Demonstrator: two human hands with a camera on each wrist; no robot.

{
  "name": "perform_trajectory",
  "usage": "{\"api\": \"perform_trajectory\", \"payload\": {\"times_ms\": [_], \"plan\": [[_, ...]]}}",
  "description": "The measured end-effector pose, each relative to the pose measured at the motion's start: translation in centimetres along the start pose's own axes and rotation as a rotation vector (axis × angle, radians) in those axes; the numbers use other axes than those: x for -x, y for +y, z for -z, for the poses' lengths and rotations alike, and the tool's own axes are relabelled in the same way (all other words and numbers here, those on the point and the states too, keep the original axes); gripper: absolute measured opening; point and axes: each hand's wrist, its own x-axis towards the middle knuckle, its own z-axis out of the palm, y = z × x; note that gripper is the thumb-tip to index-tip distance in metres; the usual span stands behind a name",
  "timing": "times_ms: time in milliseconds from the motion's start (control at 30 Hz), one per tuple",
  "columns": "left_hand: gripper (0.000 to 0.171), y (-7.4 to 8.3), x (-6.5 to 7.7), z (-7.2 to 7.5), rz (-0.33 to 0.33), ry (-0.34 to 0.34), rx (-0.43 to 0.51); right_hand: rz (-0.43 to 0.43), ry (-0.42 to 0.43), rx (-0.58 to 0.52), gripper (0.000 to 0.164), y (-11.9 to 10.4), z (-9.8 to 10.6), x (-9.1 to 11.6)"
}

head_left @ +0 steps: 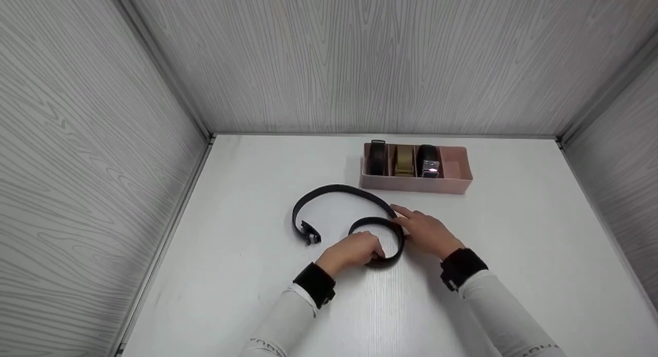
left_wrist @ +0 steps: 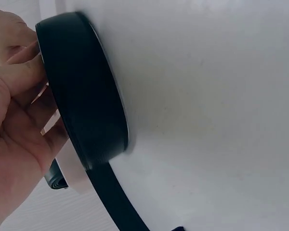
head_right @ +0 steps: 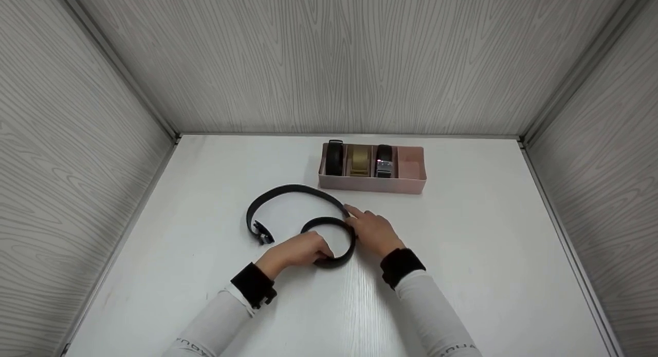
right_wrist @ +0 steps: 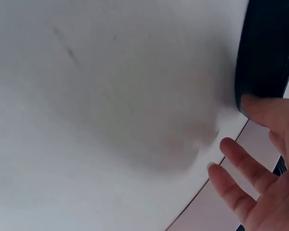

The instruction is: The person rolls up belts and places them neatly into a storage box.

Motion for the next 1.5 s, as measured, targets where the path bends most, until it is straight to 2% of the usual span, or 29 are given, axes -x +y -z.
{"api": "perform_trajectory", "payload": {"times_ms": [67, 133, 267, 333, 433, 567, 667, 833, 1067, 1233, 1333, 1500], "plan": [[0.025, -0.1, 0.4, 0.0, -0.017, 0.001, -0.005, -0.005, -0.007, 0.007, 0.039, 0.4, 0.3, 0.2], [0.026, -0.2, 0.8, 0.0, -0.003, 0.004, -0.014, 0.01, -0.01, 0.011, 0.036, 0.9, 0.5, 0.6], [0.03, -0.5, 1.9, 0.3, 0.056, 0.012, -0.031, 0.027, -0.007, -0.08, 0.027, 2.0, 1.0, 2.2], [0.03, -0.7, 2.4, 0.5, 0.073, 0.028, -0.04, 0.007, -0.011, -0.141, 0.024, 2.4, 1.2, 3.1], [0.025, -1.3, 2.8, 0.6, 0.045, 0.067, -0.087, -0.068, -0.017, -0.205, 0.022, 3.1, 1.3, 4.5], [0.023, -2.1, 3.2, 0.5, -0.025, 0.129, -0.16, -0.186, -0.02, -0.262, 0.019, 4.1, 1.6, 6.2], [0.026, -2.7, 3.5, 0.3, -0.038, 0.158, -0.181, -0.241, -0.025, -0.29, 0.018, 5.0, 1.9, 7.3], [0.024, -3.2, 4.1, 0.5, -0.002, 0.158, -0.176, -0.308, -0.026, -0.31, 0.015, 6.7, 2.4, 9.2], [0.023, -3.6, 4.9, 0.7, 0.028, 0.139, -0.106, -0.413, -0.013, -0.35, 0.015, 9.0, 3.2, 11.5], [0.025, -4.0, 5.5, 0.6, 0.004, 0.168, -0.204, -0.49, 0.002, -0.364, 0.015, 10.5, 3.9, 12.9], [0.027, -4.3, 5.9, 0.6, 0.032, 0.175, -0.278, -0.519, 0.012, -0.349, 0.015, 11.3, 4.1, 13.7], [0.02, -4.6, 6.2, 0.5, 0.074, 0.183, -0.246, -0.57, 0.017, -0.342, 0.016, 11.9, 4.3, 14.6]]}}
